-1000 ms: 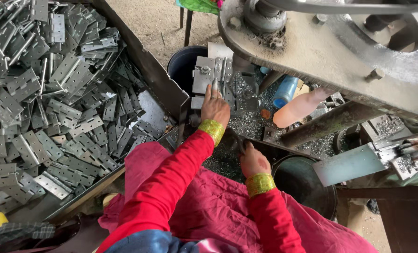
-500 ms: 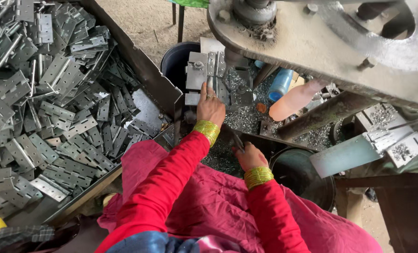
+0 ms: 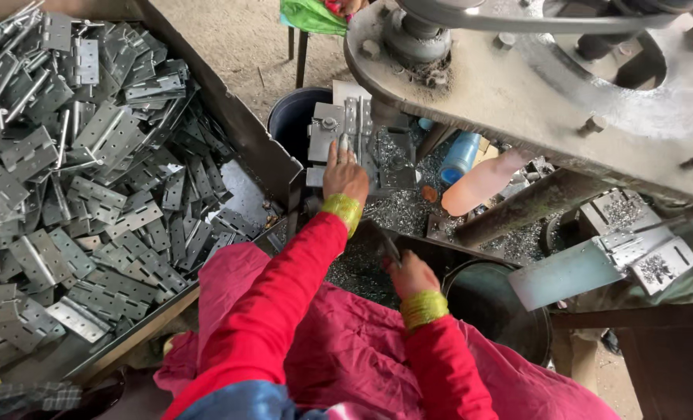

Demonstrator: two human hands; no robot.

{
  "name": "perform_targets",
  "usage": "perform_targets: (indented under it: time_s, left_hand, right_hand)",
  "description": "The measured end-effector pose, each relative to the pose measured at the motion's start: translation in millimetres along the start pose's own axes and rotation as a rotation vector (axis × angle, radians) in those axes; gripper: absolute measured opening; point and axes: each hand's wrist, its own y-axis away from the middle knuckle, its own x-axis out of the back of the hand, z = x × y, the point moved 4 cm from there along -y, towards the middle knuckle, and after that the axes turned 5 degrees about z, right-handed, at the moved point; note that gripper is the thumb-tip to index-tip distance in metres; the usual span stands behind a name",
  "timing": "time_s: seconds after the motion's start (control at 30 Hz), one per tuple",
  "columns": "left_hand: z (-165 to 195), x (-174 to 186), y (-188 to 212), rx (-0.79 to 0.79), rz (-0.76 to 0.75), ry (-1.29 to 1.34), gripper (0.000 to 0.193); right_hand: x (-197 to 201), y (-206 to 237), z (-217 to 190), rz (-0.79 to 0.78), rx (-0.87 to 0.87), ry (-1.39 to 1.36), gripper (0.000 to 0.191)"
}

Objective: The person repeatedly picks up metal hinge pieces from a bin, places them into a press machine, and operates the lever to process them. The processed pieces are then returned to the bin. The task continues in a repetitive loop throughout the clip.

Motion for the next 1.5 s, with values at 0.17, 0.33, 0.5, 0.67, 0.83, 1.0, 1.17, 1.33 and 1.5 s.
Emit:
perform_targets:
  time_s: [0.17, 0.33, 0.5, 0.67, 0.83, 1.0, 1.17, 1.33, 1.5]
  left_hand:
    - [1.6, 0.9, -9.9, 0.032, 0.248, -0.105, 0.039]
    - [-14.1, -3.3, -4.5, 0.009, -0.055, 0.095, 0.037]
    - [-15.6, 17.7, -25.6, 0.004, -0.025, -0.136, 0.039]
    - [-10.8, 16.0, -17.1, 0.029, 0.017, -0.059, 0.044]
    - [-16.3, 18.1, -18.6, 0.023, -0.111, 0.008, 0.043]
    - [-16.8, 20.0, -46.6, 0.076, -0.005, -0.107, 0.048]
    - [-14.3, -6.0, -53.6, 0.084, 0.043, -0.064, 0.056]
    - [-20.5, 9.7, -57.2, 0.079, 0.081, -0.010, 0.049]
    - [-11.0, 30.6, -1.4, -0.031, 0.114, -0.008, 0.055]
  right_hand:
    - [-17.0, 23.2, 12.9, 0.021, 0.003, 0.120, 0.047]
    - [-19.9, 30.1, 13.1, -0.021, -0.057, 0.182, 0.051]
    - [1.8, -3.3, 2.0, 0.031, 0.106, 0.269, 0.044]
    - [-24.1, 23.1, 20.9, 0.053, 0.043, 0.081, 0.047]
    - [-11.1, 19.6, 13.3, 0.025, 0.024, 0.170, 0.045]
    - [4.8, 3.1, -1.2, -0.027, 0.089, 0.245, 0.037]
    - [-34.2, 26.4, 26.7, 0.053, 0.007, 0.151, 0.043]
    - [-29.8, 22.8, 26.6, -0.010, -0.041, 0.181, 0.045]
    - [39.4, 34.5, -42.2, 0.265, 0.214, 0.284, 0.051]
